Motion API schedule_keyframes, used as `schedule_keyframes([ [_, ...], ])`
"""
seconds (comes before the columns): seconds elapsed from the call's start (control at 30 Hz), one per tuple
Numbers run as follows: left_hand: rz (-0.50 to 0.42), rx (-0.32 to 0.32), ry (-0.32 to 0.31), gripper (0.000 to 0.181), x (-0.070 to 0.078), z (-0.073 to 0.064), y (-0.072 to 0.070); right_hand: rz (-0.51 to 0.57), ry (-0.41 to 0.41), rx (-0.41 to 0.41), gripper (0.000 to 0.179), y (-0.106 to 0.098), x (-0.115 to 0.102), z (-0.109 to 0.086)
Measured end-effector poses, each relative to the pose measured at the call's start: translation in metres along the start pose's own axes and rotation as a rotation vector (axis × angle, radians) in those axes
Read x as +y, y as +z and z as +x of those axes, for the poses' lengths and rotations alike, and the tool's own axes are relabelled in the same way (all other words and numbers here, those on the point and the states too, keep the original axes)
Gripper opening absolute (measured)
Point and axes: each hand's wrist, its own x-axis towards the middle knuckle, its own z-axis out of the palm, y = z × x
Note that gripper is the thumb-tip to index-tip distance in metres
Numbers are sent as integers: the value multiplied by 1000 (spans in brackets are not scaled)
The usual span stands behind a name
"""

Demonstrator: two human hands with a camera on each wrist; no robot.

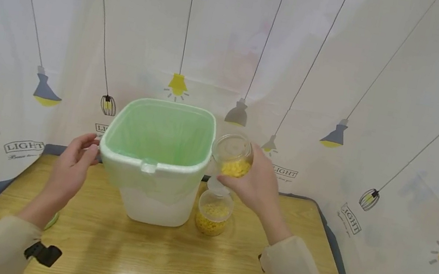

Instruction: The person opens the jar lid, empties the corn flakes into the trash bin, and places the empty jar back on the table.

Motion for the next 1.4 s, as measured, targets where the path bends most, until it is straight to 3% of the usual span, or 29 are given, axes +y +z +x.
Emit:
schedule_keyframes([
  [0.3,-44,-55,-98,72,11,9,6,29,-22,11,82,1,-4,11],
  [0.7,-55,-3,-147,65,16,13,19,22,-38,0,81,5,-10,27],
  [1.07,-57,-16,-127,62,10,19,21,-90,-75,-24,75,4,-27,48],
  [1.4,-27,21,-38,47,6,20,27,-226,7,-102,82,2,-38,64],
])
